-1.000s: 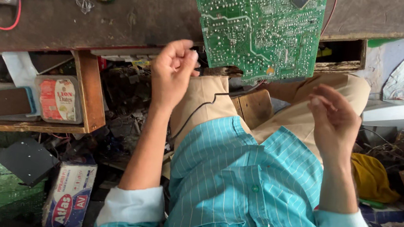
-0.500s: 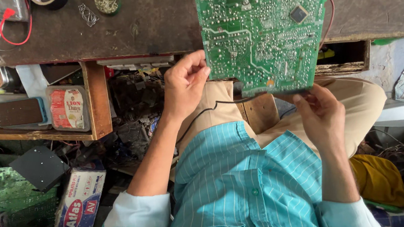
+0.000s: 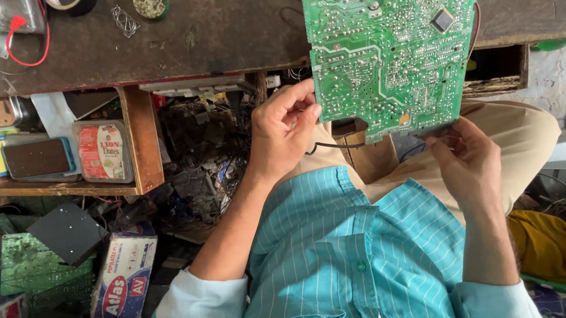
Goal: The person solders components on a small green circuit board using a soldering iron, holding the board steady with the other hand. They then set the board aside, handle a larger wired circuit board, and continue soldering joints on a large green printed circuit board while holding a component wire in place.
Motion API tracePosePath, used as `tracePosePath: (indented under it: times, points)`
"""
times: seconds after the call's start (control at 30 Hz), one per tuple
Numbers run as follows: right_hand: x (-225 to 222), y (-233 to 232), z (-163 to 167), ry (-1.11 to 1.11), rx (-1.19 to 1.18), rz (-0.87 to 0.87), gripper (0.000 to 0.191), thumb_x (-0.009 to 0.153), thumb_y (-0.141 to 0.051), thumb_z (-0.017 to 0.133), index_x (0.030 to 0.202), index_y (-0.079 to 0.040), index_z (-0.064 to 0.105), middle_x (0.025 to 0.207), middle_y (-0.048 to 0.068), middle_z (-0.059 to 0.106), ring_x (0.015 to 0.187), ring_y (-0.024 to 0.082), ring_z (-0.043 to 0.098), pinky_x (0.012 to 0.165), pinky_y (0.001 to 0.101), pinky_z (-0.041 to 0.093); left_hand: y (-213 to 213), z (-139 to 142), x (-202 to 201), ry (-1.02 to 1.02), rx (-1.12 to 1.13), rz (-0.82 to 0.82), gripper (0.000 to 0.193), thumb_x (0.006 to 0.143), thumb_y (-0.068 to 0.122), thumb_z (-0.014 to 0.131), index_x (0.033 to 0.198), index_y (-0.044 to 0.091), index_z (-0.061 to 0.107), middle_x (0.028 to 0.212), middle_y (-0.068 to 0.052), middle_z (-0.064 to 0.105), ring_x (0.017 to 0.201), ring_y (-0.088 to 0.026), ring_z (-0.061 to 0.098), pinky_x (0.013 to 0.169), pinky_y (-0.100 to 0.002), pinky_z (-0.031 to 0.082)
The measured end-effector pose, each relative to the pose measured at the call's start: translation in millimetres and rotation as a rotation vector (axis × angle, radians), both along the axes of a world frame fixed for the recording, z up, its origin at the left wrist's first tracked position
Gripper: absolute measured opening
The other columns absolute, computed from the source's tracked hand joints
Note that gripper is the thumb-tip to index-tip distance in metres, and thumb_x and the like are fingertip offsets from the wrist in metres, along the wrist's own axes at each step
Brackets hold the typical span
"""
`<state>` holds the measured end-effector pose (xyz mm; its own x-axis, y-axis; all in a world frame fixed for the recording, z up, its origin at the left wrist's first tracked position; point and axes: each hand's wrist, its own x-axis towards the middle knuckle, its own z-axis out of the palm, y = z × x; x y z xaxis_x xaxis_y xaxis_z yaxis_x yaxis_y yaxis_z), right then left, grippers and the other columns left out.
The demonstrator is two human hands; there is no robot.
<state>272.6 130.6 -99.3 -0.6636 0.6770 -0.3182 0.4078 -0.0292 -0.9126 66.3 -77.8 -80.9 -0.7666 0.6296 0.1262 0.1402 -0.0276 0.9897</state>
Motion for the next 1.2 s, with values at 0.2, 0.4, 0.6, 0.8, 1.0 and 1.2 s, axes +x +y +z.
tracePosePath:
  times: [0.2, 0.4, 0.6, 0.8, 1.0, 1.2]
  points:
    - [-4.4, 4.0, 7.3, 0.030, -0.019, -0.041, 0.036, 0.097, 0.006, 0.064, 0.132, 0.002, 0.065, 0.111, 0.004, 0.072, 0.099, 0.007, 0.065, 0.087, 0.0221, 0.054, 6.4, -10.6, -3.6, -0.019, -0.006, 0.031, 0.032, 0.099, -0.007, 0.066, 0.130, -0.001, 0.066, 0.106, -0.003, 0.067, 0.094, -0.008, 0.067, 0.084, -0.024, 0.061]
    - [-6.7, 2.0, 7.4, 0.140, -0.069, -0.028, 0.036, 0.097, 0.008, 0.063, 0.133, 0.004, 0.064, 0.117, 0.006, 0.070, 0.104, 0.008, 0.065, 0.093, 0.0228, 0.054, 5.6, -20.0, -3.6, -0.078, -0.005, 0.045, 0.032, 0.099, -0.007, 0.065, 0.131, -0.001, 0.066, 0.106, -0.003, 0.066, 0.094, -0.007, 0.066, 0.085, -0.023, 0.061]
    - [-1.1, 3.6, 4.0, 0.257, -0.074, -0.044, 0.059, 0.095, 0.014, 0.063, 0.152, 0.004, 0.050, 0.118, 0.005, 0.063, 0.101, 0.009, 0.063, 0.093, 0.0225, 0.054, 5.9, -23.0, 2.3, -0.060, -0.047, 0.075, 0.033, 0.099, -0.006, 0.066, 0.131, 0.000, 0.066, 0.105, -0.003, 0.068, 0.092, -0.007, 0.067, 0.081, -0.023, 0.062]
    - [-1.0, 5.9, 1.9, 0.269, -0.066, -0.089, 0.061, 0.096, 0.015, 0.066, 0.153, 0.006, 0.048, 0.123, 0.004, 0.056, 0.108, 0.011, 0.064, 0.097, 0.0242, 0.056, 10.7, -15.9, 4.6, -0.074, 0.040, 0.041, 0.033, 0.099, -0.006, 0.067, 0.132, -0.002, 0.065, 0.106, -0.003, 0.067, 0.092, -0.008, 0.067, 0.082, -0.024, 0.063]
    - [8.1, 6.5, 1.3, 0.264, -0.081, -0.071, 0.056, 0.098, 0.015, 0.065, 0.152, 0.009, 0.049, 0.119, 0.006, 0.061, 0.109, 0.013, 0.066, 0.097, 0.0248, 0.057, 12.7, -5.5, 4.5, -0.118, 0.051, -0.002, 0.035, 0.100, -0.005, 0.067, 0.134, -0.004, 0.063, 0.106, -0.005, 0.067, 0.089, -0.008, 0.067, 0.078, -0.024, 0.062]
    - [14.2, 5.6, 4.3, 0.243, -0.076, -0.099, 0.060, 0.098, 0.015, 0.063, 0.156, 0.009, 0.046, 0.126, 0.013, 0.064, 0.108, 0.014, 0.067, 0.096, 0.0244, 0.056, 15.8, 8.4, 9.7, -0.070, 0.054, -0.047, 0.034, 0.100, -0.004, 0.067, 0.134, -0.003, 0.063, 0.108, -0.005, 0.068, 0.092, -0.008, 0.069, 0.077, -0.025, 0.065]
